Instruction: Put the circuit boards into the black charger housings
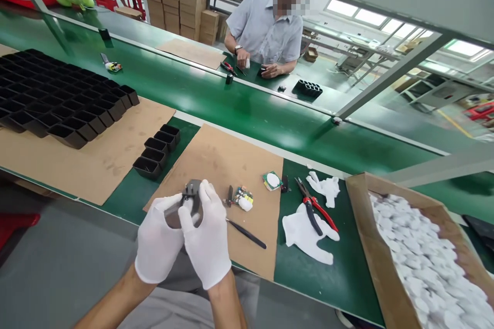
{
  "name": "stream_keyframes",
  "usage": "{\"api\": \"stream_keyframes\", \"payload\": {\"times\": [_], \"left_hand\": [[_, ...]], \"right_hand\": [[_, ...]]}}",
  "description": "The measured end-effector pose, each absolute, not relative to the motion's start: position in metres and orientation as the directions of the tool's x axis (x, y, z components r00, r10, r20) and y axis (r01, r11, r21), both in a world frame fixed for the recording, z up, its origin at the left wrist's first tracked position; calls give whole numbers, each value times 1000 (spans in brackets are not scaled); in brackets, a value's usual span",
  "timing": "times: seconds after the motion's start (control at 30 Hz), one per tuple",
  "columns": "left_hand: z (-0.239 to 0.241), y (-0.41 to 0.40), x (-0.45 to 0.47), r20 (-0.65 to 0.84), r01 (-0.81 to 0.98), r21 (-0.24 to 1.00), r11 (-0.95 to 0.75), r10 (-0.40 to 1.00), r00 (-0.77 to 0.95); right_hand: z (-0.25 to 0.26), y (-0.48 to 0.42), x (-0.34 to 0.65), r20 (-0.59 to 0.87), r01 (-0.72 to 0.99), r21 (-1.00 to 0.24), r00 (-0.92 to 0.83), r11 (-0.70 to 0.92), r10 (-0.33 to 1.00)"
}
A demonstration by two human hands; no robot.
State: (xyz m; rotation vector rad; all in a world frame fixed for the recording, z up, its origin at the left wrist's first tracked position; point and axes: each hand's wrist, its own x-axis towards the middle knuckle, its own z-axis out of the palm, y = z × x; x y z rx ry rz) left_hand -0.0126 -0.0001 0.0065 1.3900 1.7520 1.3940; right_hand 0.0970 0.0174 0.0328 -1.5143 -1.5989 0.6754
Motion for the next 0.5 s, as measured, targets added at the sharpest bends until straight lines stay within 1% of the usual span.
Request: {"api": "stream_keyframes", "payload": {"times": [0.1, 0.2, 0.27, 0.33, 0.4, 0.5], "left_hand": [[6, -3, -13, 178, 322, 943, -87, 948, -263], [11, 1, -20, 112, 217, 973, -75, 979, -168], [15, 7, -28, 112, 234, 969, -73, 981, -156], [17, 16, -37, 147, 294, 951, -95, 976, -158], [17, 24, -46, 179, 328, 936, -127, 974, -136], [14, 32, -53, 197, 332, 931, -153, 975, -103]], "right_hand": [[32, 17, 102, 271, 684, -703, 2, 197, 963], [24, 17, 108, 358, 702, -682, 78, 204, 930], [19, 15, 111, 429, 716, -657, 100, 235, 898], [16, 12, 112, 477, 730, -623, 71, 281, 876], [13, 10, 111, 501, 743, -587, 23, 320, 865], [9, 12, 110, 518, 759, -545, -29, 356, 855]]}}
